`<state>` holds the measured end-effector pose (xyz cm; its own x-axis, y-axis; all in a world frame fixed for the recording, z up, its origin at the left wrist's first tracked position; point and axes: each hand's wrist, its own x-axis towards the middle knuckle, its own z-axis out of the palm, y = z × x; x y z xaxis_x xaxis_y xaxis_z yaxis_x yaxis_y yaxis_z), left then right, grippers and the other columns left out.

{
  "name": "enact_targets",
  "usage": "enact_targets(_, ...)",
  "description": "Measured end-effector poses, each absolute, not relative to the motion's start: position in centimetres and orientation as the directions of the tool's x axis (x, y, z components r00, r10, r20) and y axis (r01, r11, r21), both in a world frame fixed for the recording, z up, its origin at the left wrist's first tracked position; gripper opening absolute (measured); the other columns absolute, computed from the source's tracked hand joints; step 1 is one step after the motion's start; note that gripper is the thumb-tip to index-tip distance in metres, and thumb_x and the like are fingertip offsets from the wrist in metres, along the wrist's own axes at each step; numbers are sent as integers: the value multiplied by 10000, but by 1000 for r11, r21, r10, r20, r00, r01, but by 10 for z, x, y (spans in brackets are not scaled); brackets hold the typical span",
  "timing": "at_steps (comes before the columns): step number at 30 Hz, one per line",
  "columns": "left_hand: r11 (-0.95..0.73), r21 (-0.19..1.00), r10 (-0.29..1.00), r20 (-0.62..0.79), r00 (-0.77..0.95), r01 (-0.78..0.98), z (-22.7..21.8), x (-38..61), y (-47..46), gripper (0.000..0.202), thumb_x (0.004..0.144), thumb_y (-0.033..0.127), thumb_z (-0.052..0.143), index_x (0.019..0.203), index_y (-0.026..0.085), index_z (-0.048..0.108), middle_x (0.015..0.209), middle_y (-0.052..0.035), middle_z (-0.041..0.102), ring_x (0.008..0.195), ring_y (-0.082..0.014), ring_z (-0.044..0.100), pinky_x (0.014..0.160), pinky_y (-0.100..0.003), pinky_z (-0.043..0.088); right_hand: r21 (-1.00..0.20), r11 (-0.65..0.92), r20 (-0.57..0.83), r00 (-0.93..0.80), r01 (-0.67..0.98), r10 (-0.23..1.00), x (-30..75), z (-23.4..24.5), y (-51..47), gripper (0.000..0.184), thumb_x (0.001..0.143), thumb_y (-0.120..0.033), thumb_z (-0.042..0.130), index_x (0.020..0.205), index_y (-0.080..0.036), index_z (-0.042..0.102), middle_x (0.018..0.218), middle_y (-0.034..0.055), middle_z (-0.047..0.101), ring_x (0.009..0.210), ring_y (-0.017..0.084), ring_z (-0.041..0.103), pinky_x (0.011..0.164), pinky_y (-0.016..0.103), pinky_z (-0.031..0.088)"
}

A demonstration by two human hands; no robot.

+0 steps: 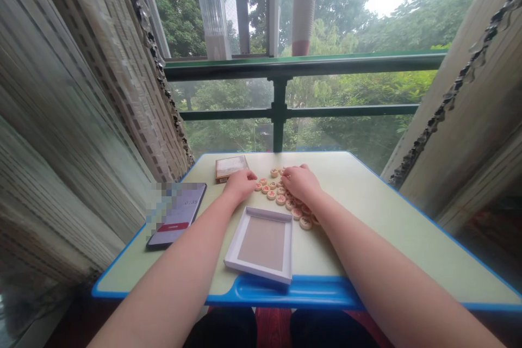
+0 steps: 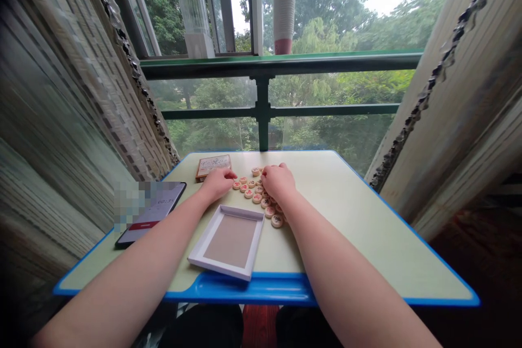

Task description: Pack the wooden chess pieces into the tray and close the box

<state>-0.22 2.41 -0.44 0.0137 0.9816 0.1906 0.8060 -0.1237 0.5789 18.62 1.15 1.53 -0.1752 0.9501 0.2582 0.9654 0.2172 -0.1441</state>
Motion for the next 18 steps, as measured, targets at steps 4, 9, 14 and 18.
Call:
enact_targets(4,-128,572,981,193,19,810,-4,-2,24,277,618,120,506,817,178,691,862,-43,695,841,-188,614,769,-265,457,-231,128,248,-68,964,966,192,16,16,274,805,-210,454,963,-221,677,1007,60,668,952,235,499,741,295,389)
enact_targets(9,-161,615,981,185,57,772,0,1,20,329,632,93,475,873,154,691,857,-49,698,840,-170,618,797,-253,457,-383,-56,138,117,922,984,206,21,21,348,722,-121,527,1018,-244,664,1044,68,653,885,185,584,692,248,414)
enact_targets(14,-160,651,982,182,52,742,1,3,19,380,613,64,451,902,149,682,864,-40,701,849,-172,620,802,-260,462,-365,-87,118,139,927,983,213,22,22,334,697,-139,553,996,-219,677,1013,96,660,879,198,595,687,259,422)
enact_targets(18,-165,657,981,183,57,735,0,2,20,379,606,57,440,882,155,681,854,-32,701,853,-172,619,811,-260,460,-339,-83,148,140,937,979,214,21,21,342,698,-154,549,1009,-222,675,1040,95,651,945,213,568,726,274,427)
